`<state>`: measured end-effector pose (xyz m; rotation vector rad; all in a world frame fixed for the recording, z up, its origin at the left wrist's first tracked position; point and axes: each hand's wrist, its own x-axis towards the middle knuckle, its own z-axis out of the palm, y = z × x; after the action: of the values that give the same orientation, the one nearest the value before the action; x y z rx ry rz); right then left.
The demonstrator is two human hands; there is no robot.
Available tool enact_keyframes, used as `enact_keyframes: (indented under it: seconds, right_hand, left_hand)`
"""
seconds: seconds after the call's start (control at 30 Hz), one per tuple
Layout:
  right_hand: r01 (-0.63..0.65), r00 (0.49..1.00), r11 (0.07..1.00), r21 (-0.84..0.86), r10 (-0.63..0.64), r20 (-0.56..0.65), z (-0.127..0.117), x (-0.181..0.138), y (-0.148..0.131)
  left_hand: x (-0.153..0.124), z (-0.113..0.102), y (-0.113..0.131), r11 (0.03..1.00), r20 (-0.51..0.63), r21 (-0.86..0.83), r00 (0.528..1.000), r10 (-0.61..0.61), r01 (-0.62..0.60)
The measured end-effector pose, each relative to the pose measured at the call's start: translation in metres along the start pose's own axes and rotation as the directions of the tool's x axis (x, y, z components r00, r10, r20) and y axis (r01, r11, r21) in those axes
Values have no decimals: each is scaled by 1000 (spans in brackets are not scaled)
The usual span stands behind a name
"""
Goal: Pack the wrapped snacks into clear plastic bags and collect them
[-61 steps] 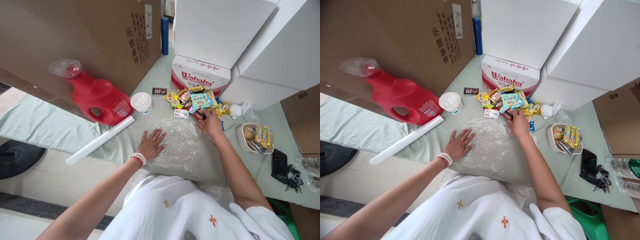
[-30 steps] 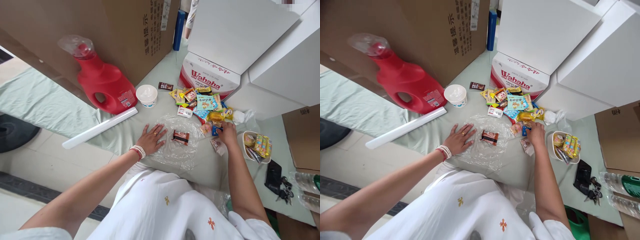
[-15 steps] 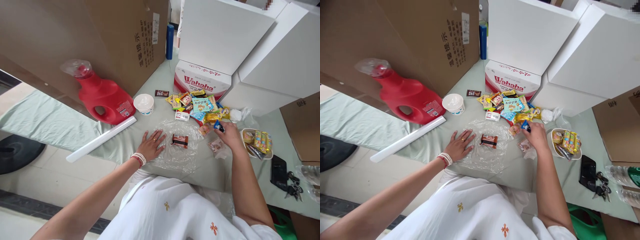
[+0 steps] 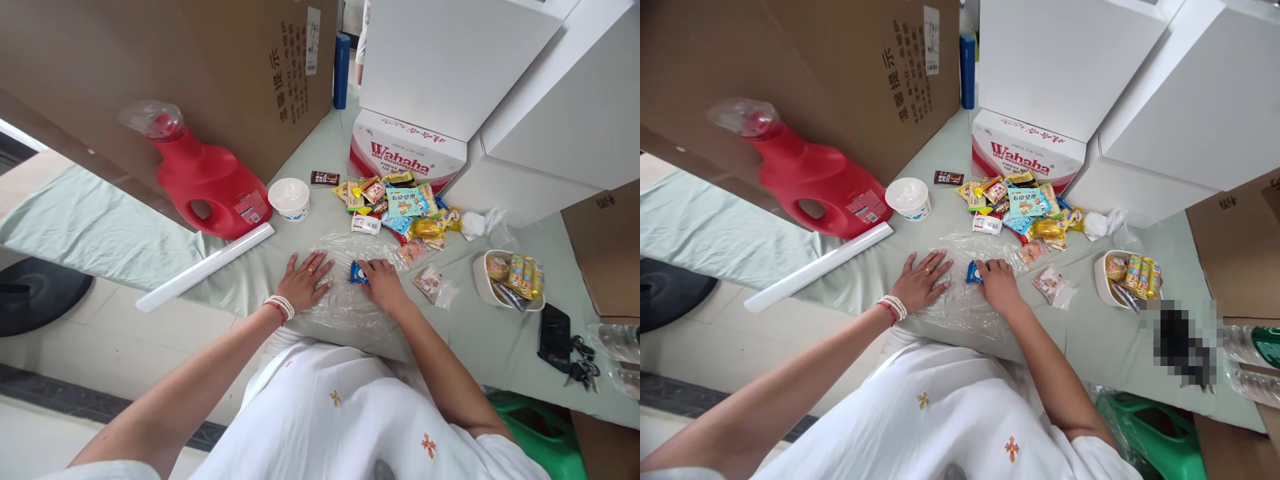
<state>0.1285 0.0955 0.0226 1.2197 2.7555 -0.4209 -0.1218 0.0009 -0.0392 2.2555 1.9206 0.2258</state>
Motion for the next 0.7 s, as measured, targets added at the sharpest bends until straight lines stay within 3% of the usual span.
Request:
enact_keyframes:
  seconds: [0.2,0.37,0.43,0.6,0.7]
  right_hand:
    - [17,995,996,89,-9,-97,-15,3,-7]
    - [57,998,996,67,-56,-24,4,15,-29]
    - [66,996,991,118,-58,-65,8,9,-28]
    - [204,948,925,322,-105,-299,12,-54,-3]
    - [283,923,900,333,-160,-350,31,-99,10]
  left_hand:
    - [-1,0,0,1000,-3,-24,1000,3,-3]
    - [-1,-3,0,999,4,-39,1000,7,-7]
    - [-1,-6,-1,999,7,-54,1000,-9,9]
    - [-12,-21,-5,991,-82,-102,992,-96,87]
    - [-28,-34,-9,979,-112,-190,992,57,-78]
